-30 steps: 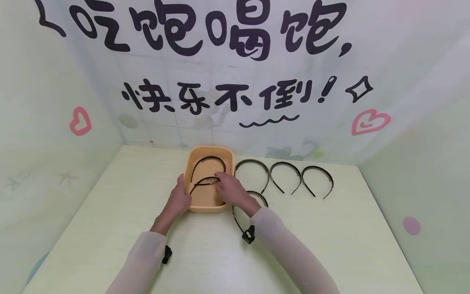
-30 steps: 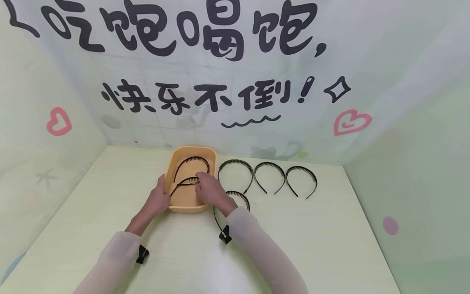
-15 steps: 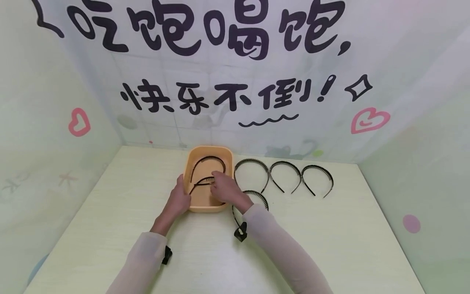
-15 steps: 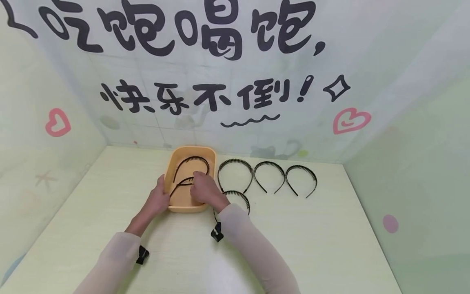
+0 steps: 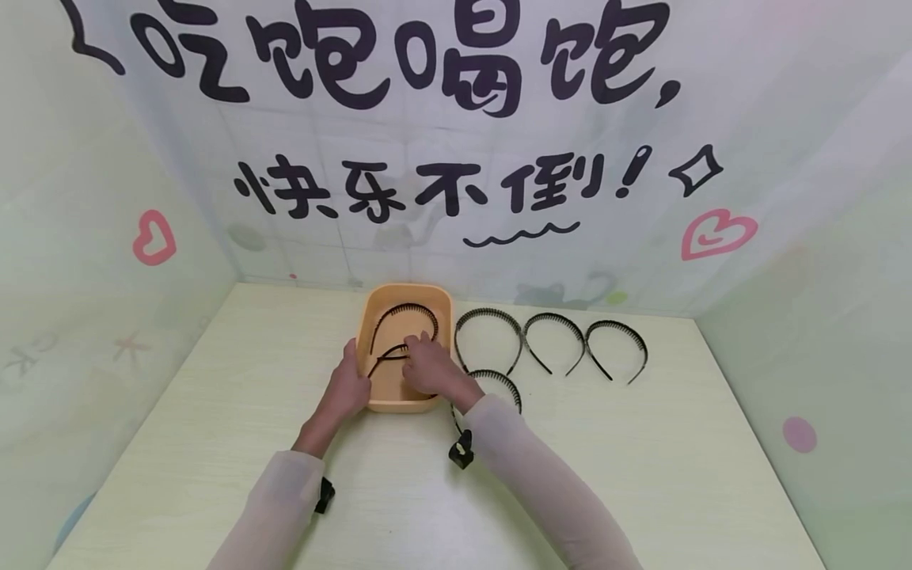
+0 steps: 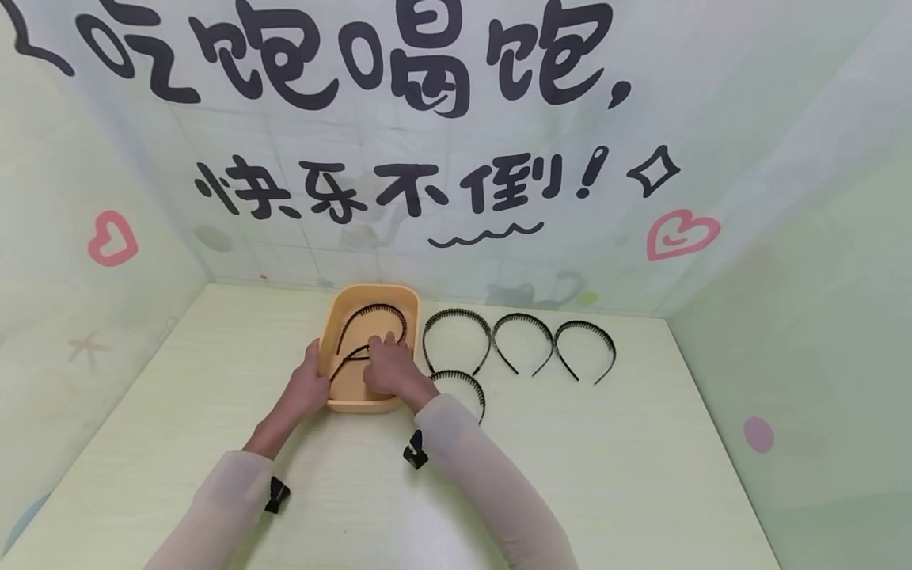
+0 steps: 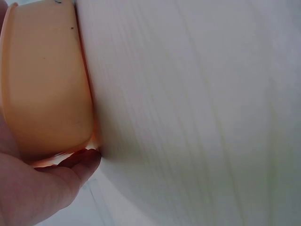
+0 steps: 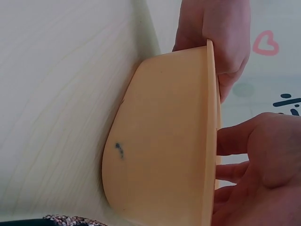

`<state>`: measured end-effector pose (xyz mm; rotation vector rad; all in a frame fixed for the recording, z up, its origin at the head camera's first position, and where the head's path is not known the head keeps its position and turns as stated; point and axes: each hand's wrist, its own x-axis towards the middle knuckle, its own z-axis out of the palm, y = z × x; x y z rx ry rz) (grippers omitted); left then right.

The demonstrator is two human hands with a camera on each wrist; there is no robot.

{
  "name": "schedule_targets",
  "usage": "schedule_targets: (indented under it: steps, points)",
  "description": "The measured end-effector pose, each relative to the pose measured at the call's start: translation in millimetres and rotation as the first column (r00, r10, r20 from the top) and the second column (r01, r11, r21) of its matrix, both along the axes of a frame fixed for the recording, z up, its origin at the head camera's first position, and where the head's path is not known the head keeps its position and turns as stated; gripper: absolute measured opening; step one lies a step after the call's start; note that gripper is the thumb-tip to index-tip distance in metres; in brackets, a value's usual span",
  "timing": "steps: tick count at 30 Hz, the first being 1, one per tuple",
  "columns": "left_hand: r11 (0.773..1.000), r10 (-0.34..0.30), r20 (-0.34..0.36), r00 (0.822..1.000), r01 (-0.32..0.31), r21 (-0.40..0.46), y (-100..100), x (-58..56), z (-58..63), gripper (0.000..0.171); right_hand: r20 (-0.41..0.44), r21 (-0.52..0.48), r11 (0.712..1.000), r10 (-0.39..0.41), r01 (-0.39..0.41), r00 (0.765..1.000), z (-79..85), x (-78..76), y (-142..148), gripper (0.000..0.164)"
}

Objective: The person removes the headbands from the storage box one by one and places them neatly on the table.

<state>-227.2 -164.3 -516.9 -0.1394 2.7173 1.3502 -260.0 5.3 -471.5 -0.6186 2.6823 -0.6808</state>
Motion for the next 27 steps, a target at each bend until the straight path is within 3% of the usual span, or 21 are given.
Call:
schedule_targets:
  steps: [5, 10, 16, 27]
  points:
    - [1.000, -0.005, 0.002, 1.000, 0.005, 0.005, 1, 0.2, 0.4, 0.076, 0.020, 0.025, 1.000, -0.017, 0.017, 1.000, -0.1, -0.8, -2, 0.051]
    - [1.000, -0.006, 0.002, 1.000, 0.006, 0.000, 0, 0.1, 0.6, 0.076, 0.019, -0.018, 0.999, -0.035, 0.036, 0.999, 0.0, -0.5, -2, 0.050]
    - [1.000, -0.010, -0.001, 1.000, 0.010, 0.002, -1, -0.2, -0.6, 0.076, -0.037, -0.088, 0.994, -0.068, 0.064, 0.997, -1.3, -0.3, 1, 0.050]
    - [1.000, -0.004, 0.009, 1.000, 0.004, -0.004, 0, -0.8, -0.4, 0.075, -0.105, -0.124, 0.986, -0.121, 0.108, 0.987, -0.1, -3.2, 9, 0.048]
